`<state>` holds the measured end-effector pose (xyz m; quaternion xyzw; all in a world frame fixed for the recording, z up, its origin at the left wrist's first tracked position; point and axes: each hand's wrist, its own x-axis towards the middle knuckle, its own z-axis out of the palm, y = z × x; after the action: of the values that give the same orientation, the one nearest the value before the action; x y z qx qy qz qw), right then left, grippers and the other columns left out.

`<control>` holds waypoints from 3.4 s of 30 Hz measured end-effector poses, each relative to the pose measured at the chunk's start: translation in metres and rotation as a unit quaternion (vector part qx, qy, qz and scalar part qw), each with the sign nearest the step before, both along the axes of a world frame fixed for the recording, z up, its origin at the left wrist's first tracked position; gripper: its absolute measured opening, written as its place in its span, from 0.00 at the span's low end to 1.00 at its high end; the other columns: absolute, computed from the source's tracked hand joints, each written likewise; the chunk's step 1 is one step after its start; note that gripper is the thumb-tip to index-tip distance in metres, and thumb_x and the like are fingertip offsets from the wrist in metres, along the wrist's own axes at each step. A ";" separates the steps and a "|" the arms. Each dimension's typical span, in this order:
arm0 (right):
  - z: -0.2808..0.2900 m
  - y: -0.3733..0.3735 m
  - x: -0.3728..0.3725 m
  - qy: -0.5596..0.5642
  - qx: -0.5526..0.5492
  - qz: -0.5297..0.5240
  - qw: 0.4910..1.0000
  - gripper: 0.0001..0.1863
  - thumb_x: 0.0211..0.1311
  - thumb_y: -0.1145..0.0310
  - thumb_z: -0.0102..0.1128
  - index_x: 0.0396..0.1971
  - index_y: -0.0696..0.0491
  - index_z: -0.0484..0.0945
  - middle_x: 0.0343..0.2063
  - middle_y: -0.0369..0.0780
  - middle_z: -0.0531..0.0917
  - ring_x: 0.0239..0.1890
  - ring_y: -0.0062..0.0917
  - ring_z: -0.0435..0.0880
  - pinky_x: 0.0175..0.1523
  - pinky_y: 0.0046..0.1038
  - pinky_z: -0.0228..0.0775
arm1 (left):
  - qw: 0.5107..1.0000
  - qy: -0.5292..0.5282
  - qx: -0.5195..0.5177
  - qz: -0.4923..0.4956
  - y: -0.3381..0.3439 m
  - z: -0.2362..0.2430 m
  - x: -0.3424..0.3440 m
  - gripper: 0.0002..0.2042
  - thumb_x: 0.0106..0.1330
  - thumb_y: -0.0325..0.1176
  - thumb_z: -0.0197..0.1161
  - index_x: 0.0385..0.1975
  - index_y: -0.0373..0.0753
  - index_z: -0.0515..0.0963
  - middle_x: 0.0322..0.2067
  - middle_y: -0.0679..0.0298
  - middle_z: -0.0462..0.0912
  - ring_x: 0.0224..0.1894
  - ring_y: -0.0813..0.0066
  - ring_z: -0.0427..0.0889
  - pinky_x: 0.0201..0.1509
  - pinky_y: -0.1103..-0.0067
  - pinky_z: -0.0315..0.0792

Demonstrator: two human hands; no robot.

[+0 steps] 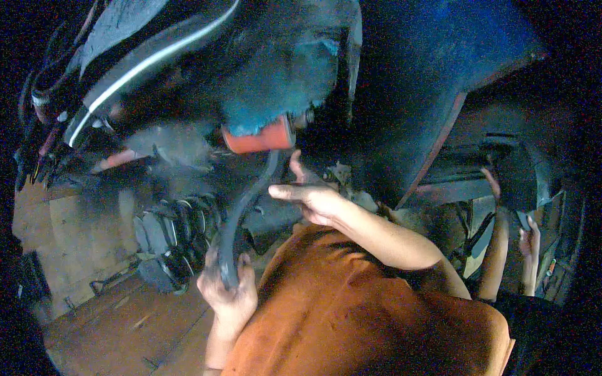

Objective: The person repeatedly presses the soles of several sandals against a rotating grinding wheel to smooth their surfaces. They handle each sandal one at a time, rotating it to grind different edges, then place it back on a nearby stack before picking up the next.

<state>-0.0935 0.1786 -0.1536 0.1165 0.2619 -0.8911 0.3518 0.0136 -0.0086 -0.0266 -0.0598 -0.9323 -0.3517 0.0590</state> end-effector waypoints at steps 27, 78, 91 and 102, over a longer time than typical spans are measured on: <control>-0.053 -0.022 0.015 0.224 0.295 0.068 0.926 0.59 0.40 0.54 0.83 0.72 0.56 0.57 0.64 0.42 0.71 0.63 0.31 0.71 0.69 0.35 0.59 | 0.923 -0.236 0.303 0.005 0.023 -0.117 -0.119 0.17 0.70 0.38 0.61 0.55 0.41 0.78 0.39 0.58 0.85 0.43 0.65 0.85 0.50 0.71 0.76; -0.046 0.001 -0.013 0.400 0.422 0.172 0.795 0.43 0.52 0.75 0.73 0.68 0.54 0.61 0.65 0.39 0.69 0.68 0.29 0.64 0.72 0.36 0.57 | 0.980 -0.063 0.133 0.133 0.040 -0.155 -0.119 0.11 0.63 0.38 0.66 0.32 0.36 0.83 0.28 0.47 0.85 0.30 0.49 0.86 0.33 0.64 0.80; -0.026 -0.022 0.013 0.535 0.732 0.074 0.416 0.41 0.46 0.65 0.74 0.63 0.49 0.66 0.62 0.59 0.64 0.66 0.62 0.60 0.67 0.56 0.56 | 0.960 -0.044 0.270 0.056 0.020 -0.123 -0.101 0.13 0.65 0.40 0.68 0.42 0.37 0.84 0.37 0.55 0.87 0.36 0.65 0.87 0.39 0.73 0.79; -0.041 -0.013 0.006 0.458 0.579 0.154 0.656 0.40 0.45 0.51 0.76 0.59 0.51 0.72 0.44 0.53 0.75 0.48 0.48 0.75 0.53 0.44 0.69 | 0.996 -0.046 -0.026 0.066 0.025 -0.114 -0.126 0.19 0.64 0.48 0.65 0.23 0.36 0.79 0.20 0.47 0.81 0.25 0.45 0.83 0.30 0.61 0.77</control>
<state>-0.0878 0.1658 -0.1946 -0.1681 0.8672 -0.4326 0.1803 -0.1121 0.0160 -0.1402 0.0163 -0.9447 -0.3254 0.0377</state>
